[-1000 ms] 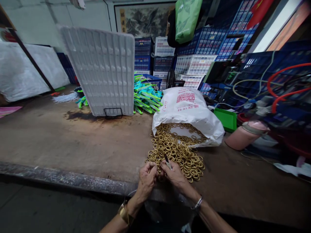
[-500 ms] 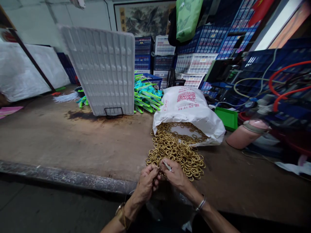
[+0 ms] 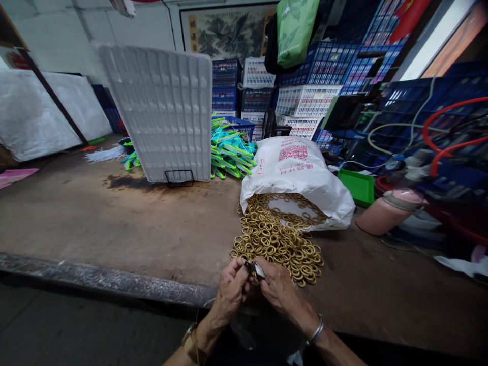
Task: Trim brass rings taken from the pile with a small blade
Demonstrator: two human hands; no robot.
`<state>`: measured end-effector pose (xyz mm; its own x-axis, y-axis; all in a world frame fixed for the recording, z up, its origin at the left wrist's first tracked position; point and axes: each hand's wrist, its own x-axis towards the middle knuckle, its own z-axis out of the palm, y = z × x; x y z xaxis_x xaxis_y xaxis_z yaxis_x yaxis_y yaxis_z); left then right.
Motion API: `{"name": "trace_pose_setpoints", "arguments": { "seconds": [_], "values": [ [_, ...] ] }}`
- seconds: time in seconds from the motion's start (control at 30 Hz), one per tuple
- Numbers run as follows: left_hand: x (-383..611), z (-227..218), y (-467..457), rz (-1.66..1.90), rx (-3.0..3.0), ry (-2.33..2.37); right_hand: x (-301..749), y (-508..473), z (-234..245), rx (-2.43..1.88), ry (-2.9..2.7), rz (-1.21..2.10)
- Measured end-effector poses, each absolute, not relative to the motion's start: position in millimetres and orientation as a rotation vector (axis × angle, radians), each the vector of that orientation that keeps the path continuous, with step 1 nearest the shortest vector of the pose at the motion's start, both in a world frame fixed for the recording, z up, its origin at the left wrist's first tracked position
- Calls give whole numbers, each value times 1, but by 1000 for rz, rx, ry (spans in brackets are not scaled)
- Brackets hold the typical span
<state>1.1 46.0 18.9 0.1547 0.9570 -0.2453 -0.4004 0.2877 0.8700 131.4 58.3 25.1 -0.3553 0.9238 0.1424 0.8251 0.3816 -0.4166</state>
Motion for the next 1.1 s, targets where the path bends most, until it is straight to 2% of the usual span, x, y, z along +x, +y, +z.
{"name": "trace_pose_setpoints", "arguments": {
  "seconds": [0.23, 0.33, 0.47, 0.87, 1.1],
  "values": [
    [-1, 30, 37, 1085, 803, 990, 138, 70, 22, -1703, -2362, 316],
    [-2, 35, 30, 1075, 789, 857, 147, 82, 27, -1830, -2341, 213],
    [-6, 31, 30, 1104, 635, 745, 146, 99, 31, -1789, -2324, 75],
    [-24, 13, 39, 1130, 358, 696, 104, 131, 13, -1970, -2422, 85],
    [-24, 0, 47, 1138, 400, 786, 113, 124, 23, -1950, -2412, 87]
  ]
}}
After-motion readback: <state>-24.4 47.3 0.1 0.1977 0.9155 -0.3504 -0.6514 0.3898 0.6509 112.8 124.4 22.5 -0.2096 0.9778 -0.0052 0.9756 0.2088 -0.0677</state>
